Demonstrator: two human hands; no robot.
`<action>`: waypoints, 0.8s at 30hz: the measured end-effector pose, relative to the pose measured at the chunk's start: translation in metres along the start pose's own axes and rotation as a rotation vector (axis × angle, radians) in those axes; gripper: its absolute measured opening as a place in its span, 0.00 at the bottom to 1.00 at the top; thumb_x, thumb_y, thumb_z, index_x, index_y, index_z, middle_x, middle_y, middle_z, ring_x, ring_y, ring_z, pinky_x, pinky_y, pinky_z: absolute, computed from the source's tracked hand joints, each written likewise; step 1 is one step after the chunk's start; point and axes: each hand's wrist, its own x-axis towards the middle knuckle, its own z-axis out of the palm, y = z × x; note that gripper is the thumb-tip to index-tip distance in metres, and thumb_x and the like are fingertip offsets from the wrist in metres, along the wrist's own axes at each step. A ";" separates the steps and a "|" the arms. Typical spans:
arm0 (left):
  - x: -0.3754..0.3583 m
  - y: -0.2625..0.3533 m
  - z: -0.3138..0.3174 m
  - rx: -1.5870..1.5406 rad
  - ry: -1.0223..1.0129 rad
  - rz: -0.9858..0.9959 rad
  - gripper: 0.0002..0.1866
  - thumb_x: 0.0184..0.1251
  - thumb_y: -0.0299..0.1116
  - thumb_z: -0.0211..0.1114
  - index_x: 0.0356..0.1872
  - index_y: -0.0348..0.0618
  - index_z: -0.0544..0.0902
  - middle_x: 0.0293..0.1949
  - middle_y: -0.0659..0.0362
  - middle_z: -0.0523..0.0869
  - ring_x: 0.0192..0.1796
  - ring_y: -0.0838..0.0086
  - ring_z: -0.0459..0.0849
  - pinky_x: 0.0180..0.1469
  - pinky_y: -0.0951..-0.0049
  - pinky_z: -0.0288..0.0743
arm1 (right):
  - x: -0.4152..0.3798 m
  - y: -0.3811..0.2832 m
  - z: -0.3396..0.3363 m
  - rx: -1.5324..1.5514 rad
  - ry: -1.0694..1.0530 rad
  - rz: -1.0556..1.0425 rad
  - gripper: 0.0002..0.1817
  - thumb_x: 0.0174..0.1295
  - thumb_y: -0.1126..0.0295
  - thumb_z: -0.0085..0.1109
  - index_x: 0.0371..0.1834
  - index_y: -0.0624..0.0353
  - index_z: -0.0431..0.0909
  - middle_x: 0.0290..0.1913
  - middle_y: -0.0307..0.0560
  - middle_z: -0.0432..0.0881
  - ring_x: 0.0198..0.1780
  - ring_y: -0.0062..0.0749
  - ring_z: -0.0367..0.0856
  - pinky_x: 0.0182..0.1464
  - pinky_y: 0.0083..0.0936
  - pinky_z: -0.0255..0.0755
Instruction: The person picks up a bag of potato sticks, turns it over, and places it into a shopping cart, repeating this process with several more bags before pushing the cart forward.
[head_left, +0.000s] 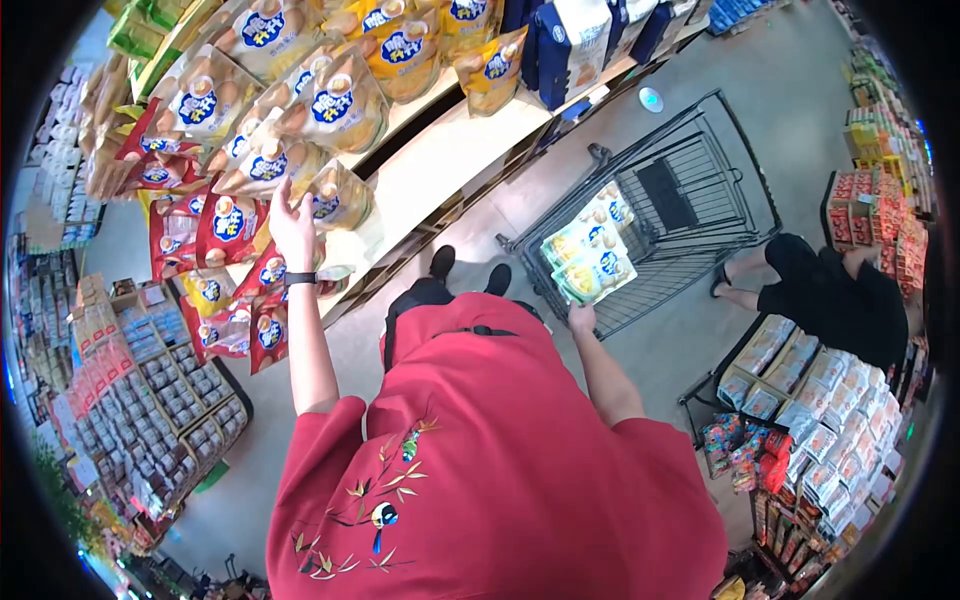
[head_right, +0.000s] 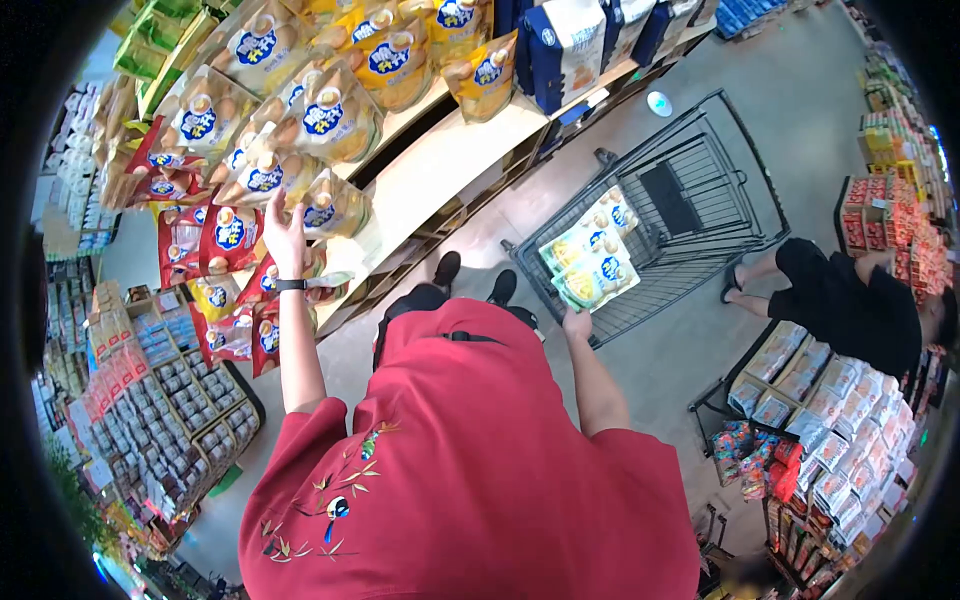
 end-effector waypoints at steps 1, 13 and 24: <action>0.006 -0.001 -0.001 0.155 -0.012 0.014 0.28 0.66 0.28 0.72 0.68 0.39 0.77 0.64 0.49 0.84 0.66 0.61 0.82 0.69 0.64 0.73 | 0.003 0.005 0.004 0.006 0.003 0.037 0.30 0.64 0.50 0.64 0.59 0.66 0.81 0.58 0.65 0.84 0.61 0.55 0.82 0.64 0.42 0.73; 0.024 -0.023 0.044 0.538 -0.231 0.043 0.11 0.67 0.38 0.65 0.34 0.44 0.90 0.30 0.46 0.89 0.38 0.52 0.90 0.44 0.55 0.82 | -0.054 -0.033 0.004 -0.041 0.030 -0.042 0.29 0.67 0.51 0.64 0.60 0.65 0.80 0.55 0.61 0.86 0.58 0.50 0.84 0.63 0.39 0.75; 0.011 0.065 0.052 0.291 -0.498 0.135 0.13 0.68 0.40 0.66 0.31 0.40 0.85 0.27 0.43 0.84 0.34 0.47 0.85 0.36 0.51 0.74 | -0.066 -0.098 -0.026 0.238 0.212 -0.283 0.28 0.61 0.63 0.72 0.61 0.67 0.79 0.57 0.59 0.86 0.61 0.45 0.84 0.65 0.35 0.74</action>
